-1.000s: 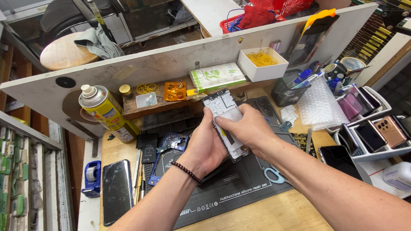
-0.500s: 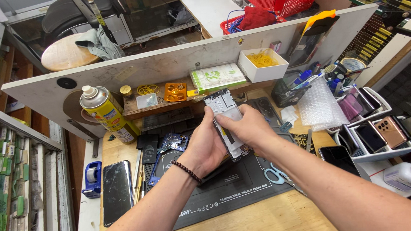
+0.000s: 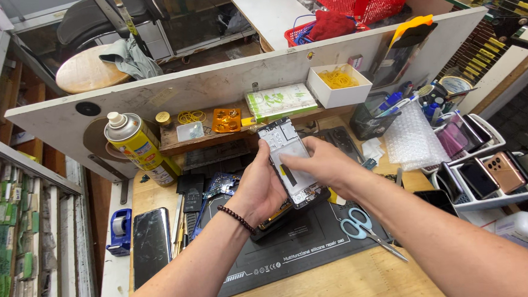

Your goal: The person opens a smartphone on a repair mat, removes its back cover and internal frame, and takes out the old battery. They then place a new battery into the phone body, reattach the back cover, and press the cover down to secure it.

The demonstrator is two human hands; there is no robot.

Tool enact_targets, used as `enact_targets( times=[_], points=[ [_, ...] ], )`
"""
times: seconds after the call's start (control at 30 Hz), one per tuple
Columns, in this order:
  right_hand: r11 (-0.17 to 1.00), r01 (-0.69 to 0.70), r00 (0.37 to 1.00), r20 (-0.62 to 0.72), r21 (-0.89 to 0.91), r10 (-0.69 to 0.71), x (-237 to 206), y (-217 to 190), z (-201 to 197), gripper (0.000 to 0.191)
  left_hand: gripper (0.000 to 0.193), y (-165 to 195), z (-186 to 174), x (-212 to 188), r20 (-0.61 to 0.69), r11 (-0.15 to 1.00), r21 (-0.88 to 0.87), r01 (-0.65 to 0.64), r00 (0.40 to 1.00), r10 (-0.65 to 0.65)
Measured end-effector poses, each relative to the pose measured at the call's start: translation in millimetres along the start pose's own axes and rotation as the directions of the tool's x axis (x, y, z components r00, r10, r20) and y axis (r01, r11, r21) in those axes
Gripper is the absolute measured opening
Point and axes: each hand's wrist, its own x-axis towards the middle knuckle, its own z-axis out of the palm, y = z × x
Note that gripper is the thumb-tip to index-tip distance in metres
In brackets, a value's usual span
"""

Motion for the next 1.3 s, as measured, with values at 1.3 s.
enact_targets(
  times=[1.3],
  points=[
    [0.986, -0.076, 0.988, 0.144, 0.146, 0.055, -7, 11, -5, 0.057, 0.063, 7, 0, 11, -0.031, 0.999, -0.01, -0.041, 0.999, 0.04]
  ],
)
